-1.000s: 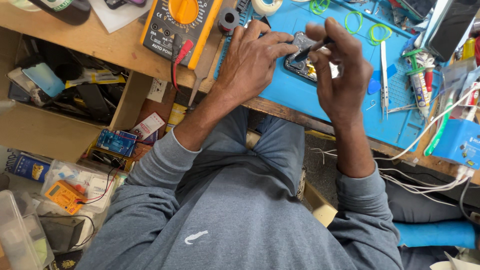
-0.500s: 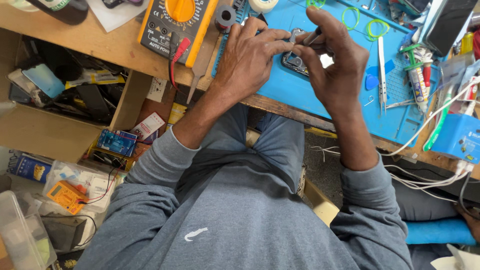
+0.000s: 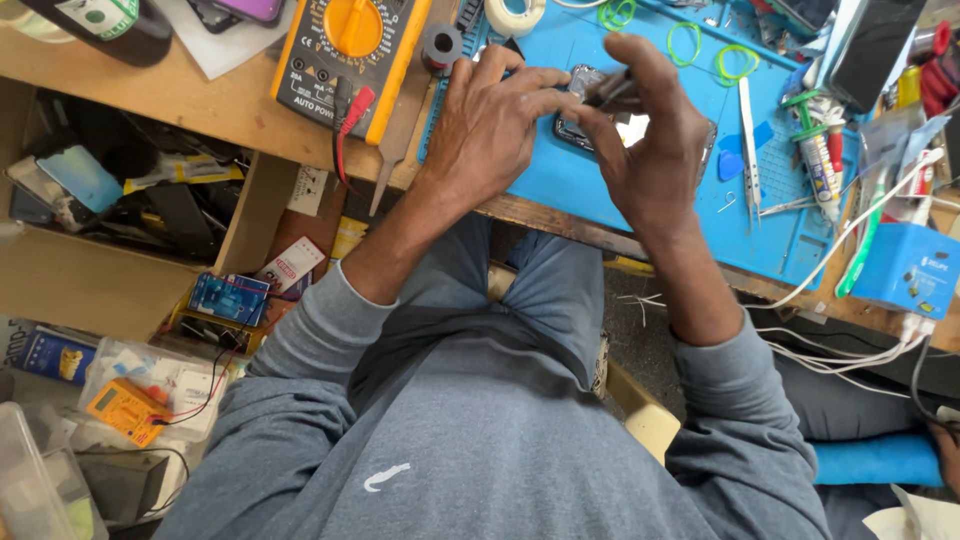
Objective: The person works on a disassembled smartphone placed on a blue mat. They use a red-handled screwdriver to adjust components near the battery and a black pen-like tool to probe the motherboard area. The person repeatedly pries and presses internal parts while keeping the phone steady with the other hand.
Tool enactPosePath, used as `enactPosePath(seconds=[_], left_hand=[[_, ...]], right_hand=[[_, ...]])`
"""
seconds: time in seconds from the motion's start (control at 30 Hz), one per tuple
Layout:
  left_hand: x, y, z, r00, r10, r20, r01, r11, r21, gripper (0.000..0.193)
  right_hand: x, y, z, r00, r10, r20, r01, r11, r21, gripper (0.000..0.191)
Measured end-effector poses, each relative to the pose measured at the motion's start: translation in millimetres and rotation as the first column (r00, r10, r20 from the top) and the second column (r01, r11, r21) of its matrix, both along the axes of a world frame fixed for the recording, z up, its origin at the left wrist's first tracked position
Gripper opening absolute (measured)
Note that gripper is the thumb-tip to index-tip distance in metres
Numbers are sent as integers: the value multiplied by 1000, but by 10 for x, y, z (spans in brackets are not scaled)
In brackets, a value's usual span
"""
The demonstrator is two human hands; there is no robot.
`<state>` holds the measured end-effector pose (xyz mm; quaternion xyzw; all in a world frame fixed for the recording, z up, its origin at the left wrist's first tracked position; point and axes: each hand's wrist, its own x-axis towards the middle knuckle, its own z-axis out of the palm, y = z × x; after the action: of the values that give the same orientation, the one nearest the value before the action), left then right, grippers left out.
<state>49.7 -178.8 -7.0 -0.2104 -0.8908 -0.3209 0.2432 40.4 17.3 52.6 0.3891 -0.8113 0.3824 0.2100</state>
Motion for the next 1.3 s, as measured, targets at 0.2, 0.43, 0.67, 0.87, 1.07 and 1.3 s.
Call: enactPosePath(seconds=[0.2, 0.43, 0.67, 0.87, 1.07, 1.3], left_hand=[[11, 15, 27, 1000, 19, -22, -19, 1000, -18, 37], [27, 19, -43, 1000, 6, 11, -5, 1000, -16, 32], [94, 58, 125, 999, 23, 28, -23, 1000, 7, 36], [138, 65, 217, 999, 8, 46, -6, 999, -36, 42], [54, 95, 192, 999, 39, 22, -37, 994, -99, 38], [-17, 60, 224, 999, 32, 10, -31, 994, -106, 37]], right_hand=[[43, -5, -30, 992, -85, 93, 89, 995, -41, 63], [62, 37, -64, 994, 50, 101, -55, 997, 49, 59], [-6, 150, -104, 979, 39, 202, 14, 967, -253, 74], [-735, 384, -134, 978, 34, 208, 60, 903, -426, 75], [-1495, 125, -202, 991, -31, 133, 76, 935, -348, 69], [-1809, -172, -73, 996, -32, 84, 56, 953, -296, 54]])
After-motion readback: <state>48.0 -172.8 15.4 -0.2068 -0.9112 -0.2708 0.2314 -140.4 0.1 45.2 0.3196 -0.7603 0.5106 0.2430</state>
